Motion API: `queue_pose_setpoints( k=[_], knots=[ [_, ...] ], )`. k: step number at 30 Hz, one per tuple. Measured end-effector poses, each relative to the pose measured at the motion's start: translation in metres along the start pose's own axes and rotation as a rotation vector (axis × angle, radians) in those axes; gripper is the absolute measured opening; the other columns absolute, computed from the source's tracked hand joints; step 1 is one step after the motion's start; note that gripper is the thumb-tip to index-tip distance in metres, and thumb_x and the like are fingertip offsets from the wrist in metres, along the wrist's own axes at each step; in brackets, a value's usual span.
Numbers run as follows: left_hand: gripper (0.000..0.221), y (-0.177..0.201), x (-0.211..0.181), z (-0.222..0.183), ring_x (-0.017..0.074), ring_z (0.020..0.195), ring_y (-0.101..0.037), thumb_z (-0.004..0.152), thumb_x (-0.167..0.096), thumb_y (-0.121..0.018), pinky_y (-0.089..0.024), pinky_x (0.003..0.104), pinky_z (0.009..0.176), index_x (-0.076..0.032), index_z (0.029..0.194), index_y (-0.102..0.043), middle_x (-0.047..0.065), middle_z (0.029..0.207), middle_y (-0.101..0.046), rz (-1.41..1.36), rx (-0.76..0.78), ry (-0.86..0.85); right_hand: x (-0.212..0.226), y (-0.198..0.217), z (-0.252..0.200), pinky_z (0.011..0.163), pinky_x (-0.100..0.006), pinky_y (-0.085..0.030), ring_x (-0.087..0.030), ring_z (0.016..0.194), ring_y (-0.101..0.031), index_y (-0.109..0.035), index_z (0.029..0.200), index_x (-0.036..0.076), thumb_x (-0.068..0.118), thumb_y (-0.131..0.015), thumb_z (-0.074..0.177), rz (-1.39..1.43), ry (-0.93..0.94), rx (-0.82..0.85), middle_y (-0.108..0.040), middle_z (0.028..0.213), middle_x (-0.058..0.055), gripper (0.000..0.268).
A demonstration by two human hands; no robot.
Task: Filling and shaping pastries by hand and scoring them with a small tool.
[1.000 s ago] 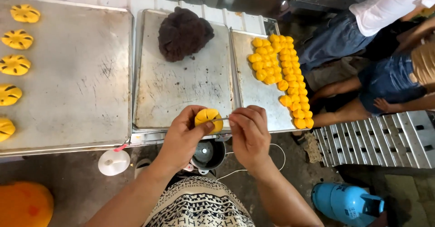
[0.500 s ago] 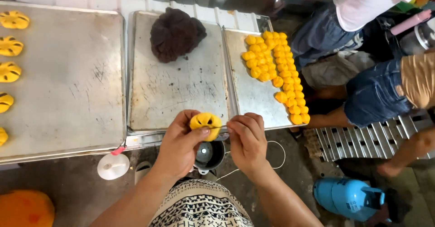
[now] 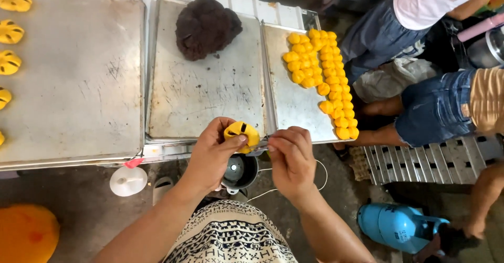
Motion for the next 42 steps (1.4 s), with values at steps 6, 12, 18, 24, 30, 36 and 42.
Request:
queue_pose_setpoints(
  k=[6,12,18,24,30,36,42],
  knots=[
    [0.031,-0.008,-0.009,-0.008,0.0210,0.080,-0.067,0.081,0.004,-0.076,-0.056,0.031,0.069,0.001,0.107,-0.060,0.011,0.089,-0.062,-0.086,0.057,-0.006,0.001,-0.001,0.005,0.078,-0.045,-0.056,-0.035,0.079,-0.061,-0.073,0.094,-0.001,-0.003,-0.069,0.092,-0.036,0.053,0.024,-0.069,0.092,-0.015,0.005],
    [0.044,-0.013,-0.012,-0.014,0.0247,0.085,-0.067,0.083,0.009,-0.072,-0.059,0.036,0.077,0.003,0.124,-0.057,0.015,0.097,-0.063,-0.099,0.130,-0.023,0.008,-0.008,0.013,0.077,-0.045,-0.057,-0.036,0.078,-0.061,-0.073,0.095,-0.002,-0.003,-0.067,0.093,0.025,0.017,0.023,-0.069,0.091,-0.017,0.006],
    [0.044,-0.004,-0.021,-0.010,0.0244,0.094,-0.067,0.092,-0.002,-0.068,-0.060,0.041,0.087,0.006,0.134,-0.059,0.017,0.104,-0.064,-0.089,0.107,-0.027,-0.018,0.003,-0.002,0.077,-0.045,-0.055,-0.036,0.081,-0.062,-0.070,0.098,-0.005,-0.004,-0.066,0.095,0.139,-0.122,0.005,-0.068,0.092,-0.018,0.005],
    [0.044,-0.003,-0.011,-0.003,0.0230,0.088,-0.067,0.083,0.007,-0.073,-0.062,0.039,0.080,0.008,0.126,-0.065,0.015,0.097,-0.065,-0.044,0.061,0.048,-0.027,-0.016,-0.004,0.078,-0.046,-0.054,-0.036,0.085,-0.066,-0.069,0.099,-0.005,-0.006,-0.068,0.093,0.238,-0.230,0.021,-0.068,0.092,-0.017,0.005],
    [0.049,-0.006,-0.004,0.006,0.0191,0.083,-0.066,0.076,0.009,-0.079,-0.060,0.033,0.074,0.002,0.122,-0.065,0.011,0.093,-0.067,0.032,0.052,0.046,-0.032,-0.018,0.011,0.080,-0.045,-0.054,-0.035,0.085,-0.066,-0.069,0.099,-0.005,-0.007,-0.068,0.094,0.244,-0.212,0.023,-0.067,0.092,-0.017,0.006],
    [0.045,0.005,0.003,0.016,0.0195,0.085,-0.065,0.078,0.005,-0.079,-0.060,0.032,0.074,0.002,0.120,-0.064,0.011,0.095,-0.065,0.035,-0.024,0.025,-0.041,-0.009,-0.010,0.080,-0.044,-0.054,-0.034,0.084,-0.065,-0.070,0.099,-0.005,-0.007,-0.069,0.092,0.264,-0.274,0.018,-0.066,0.091,-0.016,0.007],
    [0.042,-0.005,0.004,0.009,0.0210,0.085,-0.065,0.079,0.001,-0.080,-0.061,0.034,0.072,0.003,0.118,-0.064,0.012,0.095,-0.064,-0.029,-0.032,0.062,-0.033,-0.015,0.007,0.078,-0.045,-0.055,-0.037,0.083,-0.066,-0.070,0.098,-0.005,-0.005,-0.069,0.094,0.207,-0.186,-0.018,-0.067,0.091,-0.017,0.005]
  ],
)
Point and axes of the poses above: each hand's wrist, its own z-axis towards the middle knuckle, its own y-axis out of the back of the hand, x = y × z, the point moved 8 cm from there along z, towards the middle knuckle
